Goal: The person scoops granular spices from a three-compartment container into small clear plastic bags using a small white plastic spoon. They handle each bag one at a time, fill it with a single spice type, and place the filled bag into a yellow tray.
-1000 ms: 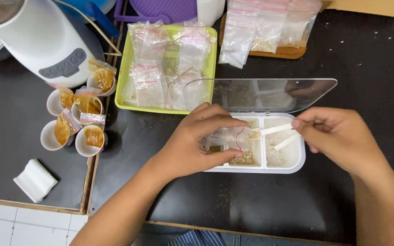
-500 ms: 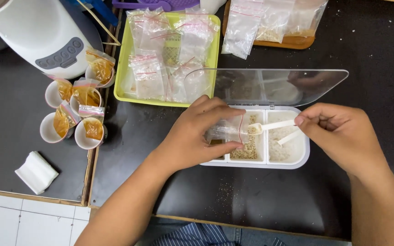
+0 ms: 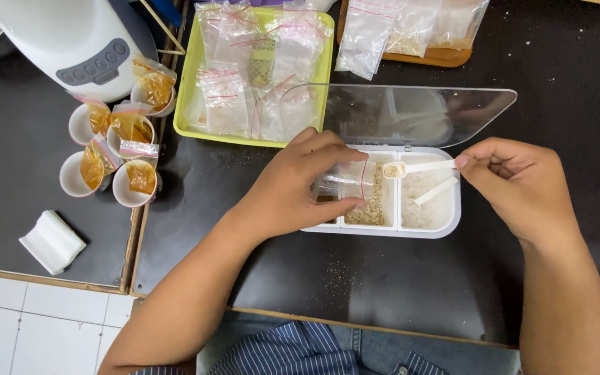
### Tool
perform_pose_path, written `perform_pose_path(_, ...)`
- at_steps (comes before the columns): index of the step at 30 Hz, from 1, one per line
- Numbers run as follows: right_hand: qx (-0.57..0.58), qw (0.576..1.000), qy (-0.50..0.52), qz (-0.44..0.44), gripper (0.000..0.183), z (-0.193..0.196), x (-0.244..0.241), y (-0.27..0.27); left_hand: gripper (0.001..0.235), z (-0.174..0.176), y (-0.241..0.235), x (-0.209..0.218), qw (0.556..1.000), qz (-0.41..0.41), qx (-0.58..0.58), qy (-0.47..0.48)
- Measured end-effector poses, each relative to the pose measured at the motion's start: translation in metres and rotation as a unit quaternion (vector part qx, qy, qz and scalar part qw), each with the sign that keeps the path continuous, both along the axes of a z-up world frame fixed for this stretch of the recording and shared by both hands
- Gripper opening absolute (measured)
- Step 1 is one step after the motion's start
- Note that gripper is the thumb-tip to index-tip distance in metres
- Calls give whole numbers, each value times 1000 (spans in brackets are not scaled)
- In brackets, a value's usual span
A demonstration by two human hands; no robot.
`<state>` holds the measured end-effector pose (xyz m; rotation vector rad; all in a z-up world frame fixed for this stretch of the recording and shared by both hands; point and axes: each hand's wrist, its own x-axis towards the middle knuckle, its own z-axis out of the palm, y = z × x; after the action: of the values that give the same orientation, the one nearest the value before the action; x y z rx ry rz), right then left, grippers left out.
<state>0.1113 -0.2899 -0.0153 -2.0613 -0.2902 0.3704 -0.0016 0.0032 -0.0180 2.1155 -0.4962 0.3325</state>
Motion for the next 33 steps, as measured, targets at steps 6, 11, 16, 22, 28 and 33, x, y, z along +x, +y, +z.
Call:
perform_pose_path(6,34,999,-1,8,6,-2,-2,1,47,-1,0,-1,1000,8,20,0)
perform_pose_path(11,46,999,-19,19,7,-14,0,-3,45,-2,0,0,1000,6,13,-5)
perform_pose_path(16,33,999,-22,9,7,-10,-1,0,46,-3,0,-1,1000,7,12,-8)
perform_pose_path(22,29,999,-22,0,8,-5,-2,3,48,-3,0,-1,1000,7,29,-3)
perform_pose_path(28,-14,999,-37,-13,7,16,-10,11,50,0,1,-2,1000,8,16,7)
perform_pose_path(33,16,998,37,-46,7,-4,-9,0,50,-1,0,-2,1000,3,31,-3)
